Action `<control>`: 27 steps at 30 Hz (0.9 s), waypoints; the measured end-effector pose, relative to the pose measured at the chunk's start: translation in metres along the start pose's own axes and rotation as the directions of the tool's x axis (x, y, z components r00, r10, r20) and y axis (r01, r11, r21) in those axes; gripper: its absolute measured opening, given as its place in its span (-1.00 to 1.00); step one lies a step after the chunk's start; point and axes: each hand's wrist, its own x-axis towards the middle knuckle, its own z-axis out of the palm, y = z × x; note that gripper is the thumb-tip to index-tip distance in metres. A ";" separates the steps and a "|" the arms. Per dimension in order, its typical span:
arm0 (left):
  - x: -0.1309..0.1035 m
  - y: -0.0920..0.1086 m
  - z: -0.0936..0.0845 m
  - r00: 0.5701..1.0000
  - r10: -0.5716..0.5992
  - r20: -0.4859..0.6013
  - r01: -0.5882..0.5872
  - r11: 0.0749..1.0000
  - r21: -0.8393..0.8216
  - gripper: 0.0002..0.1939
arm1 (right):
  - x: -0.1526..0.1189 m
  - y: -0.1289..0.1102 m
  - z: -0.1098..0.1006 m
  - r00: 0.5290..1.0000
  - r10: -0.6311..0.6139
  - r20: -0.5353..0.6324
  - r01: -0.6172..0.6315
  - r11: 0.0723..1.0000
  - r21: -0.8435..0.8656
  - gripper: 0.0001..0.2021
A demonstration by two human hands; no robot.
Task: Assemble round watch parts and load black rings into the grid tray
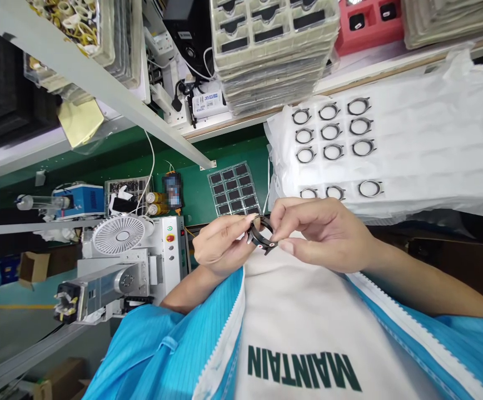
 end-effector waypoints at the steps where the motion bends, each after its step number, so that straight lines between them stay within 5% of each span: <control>1: 0.000 0.000 0.001 1.000 -0.010 -0.010 0.010 1.000 0.003 -0.76 | 0.000 -0.001 0.000 1.000 -0.004 -0.003 0.004 1.000 -0.003 -0.92; 11: -0.003 0.001 0.004 0.998 -0.036 -0.058 0.028 0.991 -0.130 -0.69 | 0.002 -0.023 0.002 0.995 -0.080 0.067 0.090 0.983 -0.161 -0.89; 27: -0.003 0.001 0.001 0.994 -0.044 -0.099 0.033 0.993 -0.115 -0.77 | 0.008 -0.026 0.005 0.981 -0.136 0.136 0.162 0.965 -0.208 -0.89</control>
